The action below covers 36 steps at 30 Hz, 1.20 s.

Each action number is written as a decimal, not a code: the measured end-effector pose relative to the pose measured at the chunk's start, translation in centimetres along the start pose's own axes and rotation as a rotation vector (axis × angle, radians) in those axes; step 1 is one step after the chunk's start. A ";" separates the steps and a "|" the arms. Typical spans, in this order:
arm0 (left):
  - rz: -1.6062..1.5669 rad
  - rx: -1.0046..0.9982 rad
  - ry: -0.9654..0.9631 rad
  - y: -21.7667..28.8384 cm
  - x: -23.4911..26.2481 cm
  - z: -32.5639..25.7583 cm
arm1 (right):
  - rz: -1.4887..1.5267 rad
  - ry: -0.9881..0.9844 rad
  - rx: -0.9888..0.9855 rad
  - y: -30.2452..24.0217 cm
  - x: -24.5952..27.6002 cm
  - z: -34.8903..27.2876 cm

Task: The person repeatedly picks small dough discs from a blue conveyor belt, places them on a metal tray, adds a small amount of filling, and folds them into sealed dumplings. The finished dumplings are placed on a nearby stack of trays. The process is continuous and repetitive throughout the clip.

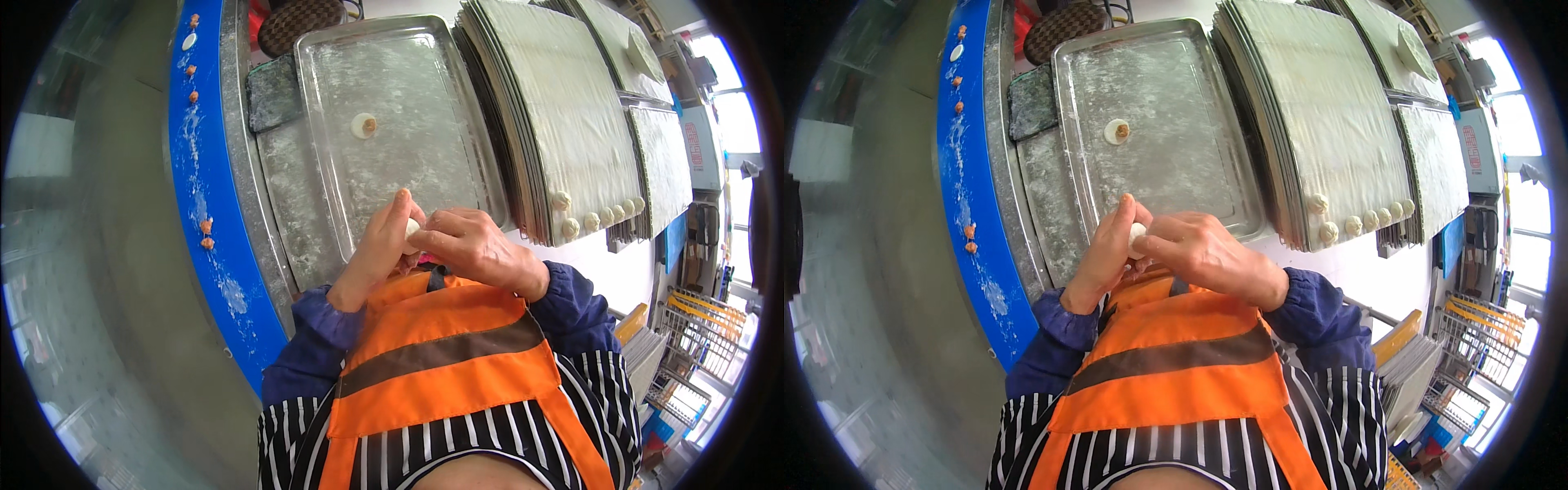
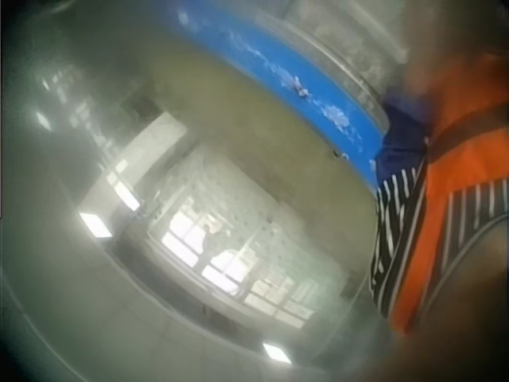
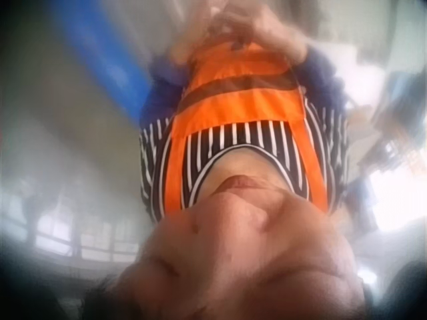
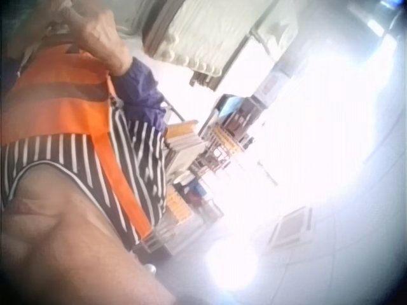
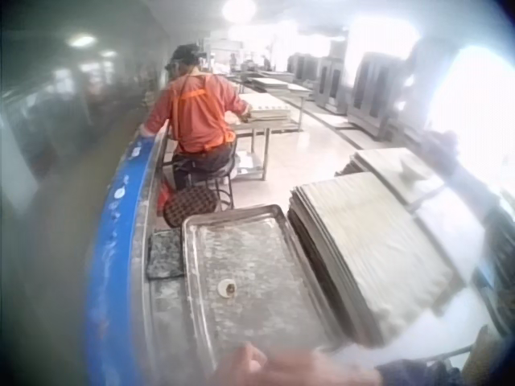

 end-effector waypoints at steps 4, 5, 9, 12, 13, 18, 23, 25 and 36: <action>-0.037 0.089 -0.107 -1.3 -0.6 1.4 | 0.079 0.034 -0.150 1.6 0.4 -1.3; -0.128 0.110 -0.068 -1.5 -0.5 1.9 | 0.121 0.109 -0.214 2.5 1.0 -1.9; -0.359 0.158 -0.043 -2.4 -1.5 4.2 | -0.049 0.157 -0.328 3.3 2.8 -2.3; -0.421 0.170 -0.091 -3.8 -3.7 5.7 | -0.131 0.246 -0.262 3.0 3.2 -3.9; -0.426 0.176 -0.092 -4.2 -4.8 5.9 | -0.171 0.287 -0.230 2.7 3.6 -4.7; -0.259 0.228 -0.148 -3.3 -8.0 6.8 | -0.212 0.375 -0.274 4.5 6.7 -7.4; -0.130 0.301 -0.145 -3.2 -9.7 7.9 | -0.326 0.234 -0.269 5.0 7.6 -7.7; -0.164 0.325 -0.121 -3.2 -10.0 8.0 | -0.293 0.204 -0.291 5.1 8.3 -7.5; -0.426 0.410 -0.265 -0.7 -8.7 13.2 | -0.396 0.335 -0.712 13.1 12.9 -5.4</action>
Point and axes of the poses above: each hand's wrist, its own z-axis towards the middle knuckle, its own x-axis out of the back of the hand, y = z × x, the point moved 10 cm from there along z, towards the middle knuckle, and after that the axes turned 3 degrees about -z, right-handed, at the moved point
